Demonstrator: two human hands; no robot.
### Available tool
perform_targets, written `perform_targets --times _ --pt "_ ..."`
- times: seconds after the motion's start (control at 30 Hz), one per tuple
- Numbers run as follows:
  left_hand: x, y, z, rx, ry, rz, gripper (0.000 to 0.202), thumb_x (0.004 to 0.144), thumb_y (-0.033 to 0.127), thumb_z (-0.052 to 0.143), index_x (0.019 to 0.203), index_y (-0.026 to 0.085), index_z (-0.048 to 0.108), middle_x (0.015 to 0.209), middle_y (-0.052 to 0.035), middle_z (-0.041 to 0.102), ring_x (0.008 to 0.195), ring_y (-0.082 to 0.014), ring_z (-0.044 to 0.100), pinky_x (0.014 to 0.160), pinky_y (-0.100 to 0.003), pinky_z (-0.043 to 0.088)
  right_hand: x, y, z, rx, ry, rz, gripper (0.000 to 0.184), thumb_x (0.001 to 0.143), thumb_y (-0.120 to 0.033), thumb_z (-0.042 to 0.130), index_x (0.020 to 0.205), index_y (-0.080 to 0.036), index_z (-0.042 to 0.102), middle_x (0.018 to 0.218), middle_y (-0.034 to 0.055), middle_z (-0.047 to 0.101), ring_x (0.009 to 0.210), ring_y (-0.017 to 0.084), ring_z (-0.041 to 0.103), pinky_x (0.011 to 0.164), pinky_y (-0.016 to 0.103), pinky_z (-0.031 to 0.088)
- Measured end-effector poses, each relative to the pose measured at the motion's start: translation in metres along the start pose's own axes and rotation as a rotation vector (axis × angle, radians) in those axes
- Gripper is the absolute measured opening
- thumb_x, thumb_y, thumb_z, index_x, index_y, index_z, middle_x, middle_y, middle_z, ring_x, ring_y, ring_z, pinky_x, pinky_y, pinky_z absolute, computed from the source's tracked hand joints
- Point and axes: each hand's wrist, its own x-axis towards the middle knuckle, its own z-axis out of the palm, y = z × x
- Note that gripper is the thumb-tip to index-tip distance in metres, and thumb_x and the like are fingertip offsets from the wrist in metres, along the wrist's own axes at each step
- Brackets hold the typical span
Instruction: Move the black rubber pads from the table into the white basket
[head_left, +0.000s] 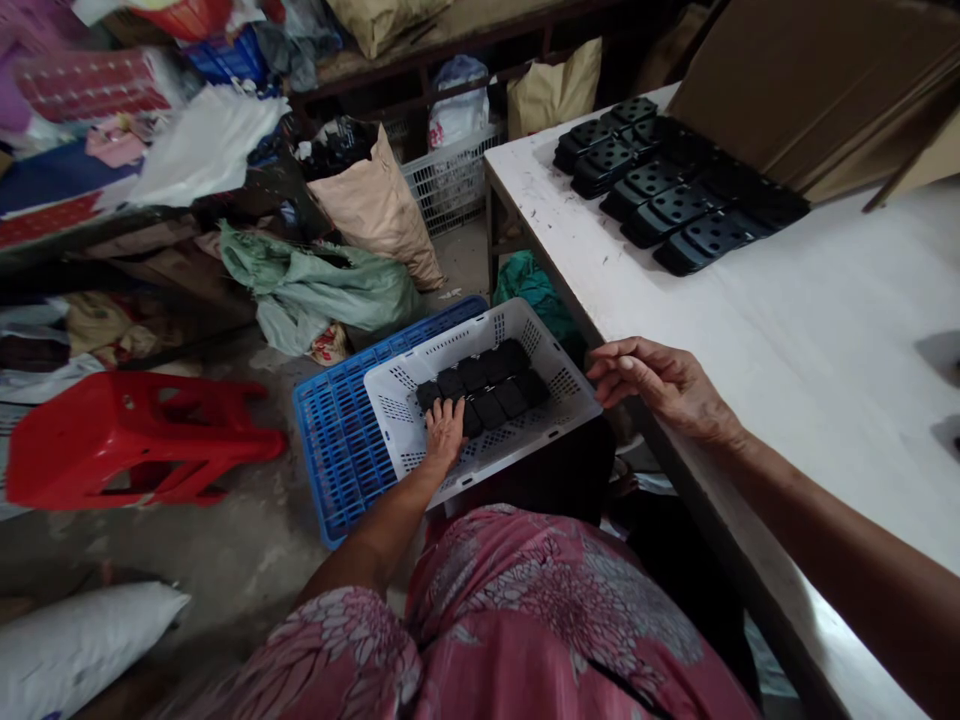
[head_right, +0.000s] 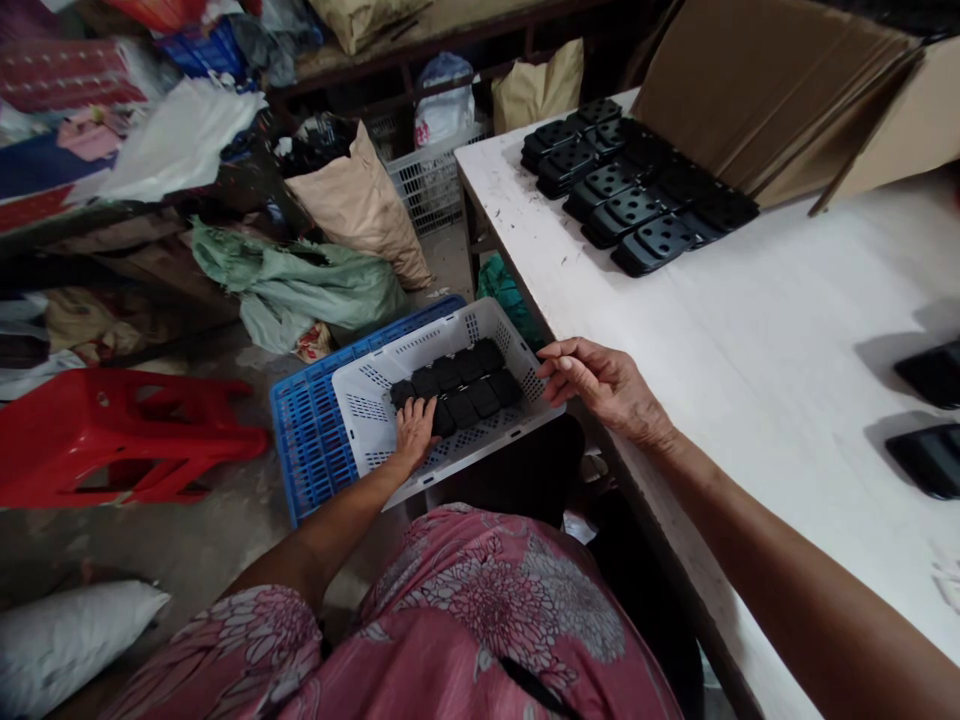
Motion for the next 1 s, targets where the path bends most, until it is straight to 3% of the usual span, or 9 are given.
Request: perform_targets --times 0.3,0.57,0.77,0.87,1.0 --pt "0.002 -0.001 0.003 0.001 -0.033 0.039 0.072 0.075 0.029 0.074 0.14 0.022 0.044 0.15 -0.0149 0.038 0.14 -0.0386 0.03 0.112 -0.053 0.03 -0.001 0.0 0.0 -0.014 0.011 0.004 0.04 0.084 -0.054 0.066 0.104 -0.019 0.067 0.09 0.0083 0.069 0.065 0.018 0.068 0.056 0.031 0.06" --pt "-0.001 0.002 -0.003 -0.034 -0.042 -0.021 0.075 0.074 0.027 0.074 0.142 0.022 0.041 0.15 -0.0173 0.036 0.141 -0.0382 0.029 0.112 -0.054 0.031 0.001 0.0 0.001 0.009 0.002 0.021 0.026 0.089 -0.045 0.063 0.103 -0.024 0.068 0.089 0.0059 0.069 0.065 0.018 0.068 0.055 0.033 0.059" --pt "0.009 0.026 -0.006 -0.055 -0.003 0.039 0.092 0.073 0.041 0.076 0.15 0.019 0.03 0.155 -0.0212 0.027 0.145 -0.0404 0.019 0.114 -0.059 0.024 0.0 0.002 0.001 0.029 0.024 0.009 0.026 0.089 -0.045 0.063 0.102 -0.023 0.068 0.089 0.0062 0.069 0.064 0.018 0.068 0.054 0.033 0.059" --pt "0.022 0.042 0.0 -0.054 -0.01 0.081 0.101 0.071 0.045 0.077 0.153 0.021 0.022 0.159 -0.0216 0.016 0.146 -0.0422 0.011 0.113 -0.063 0.019 0.001 0.004 0.001 0.024 0.03 -0.003 0.031 0.088 -0.047 0.064 0.102 -0.02 0.067 0.088 0.0067 0.069 0.064 0.018 0.068 0.054 0.032 0.059" --pt "0.036 0.05 0.009 -0.061 -0.017 0.112 0.103 0.07 0.047 0.076 0.154 0.024 0.02 0.16 -0.0211 0.012 0.146 -0.0429 0.008 0.112 -0.066 0.016 0.001 0.003 0.002 0.008 0.052 -0.025 0.036 0.086 -0.051 0.065 0.102 -0.019 0.065 0.087 0.0065 0.069 0.063 0.016 0.067 0.054 0.03 0.059"
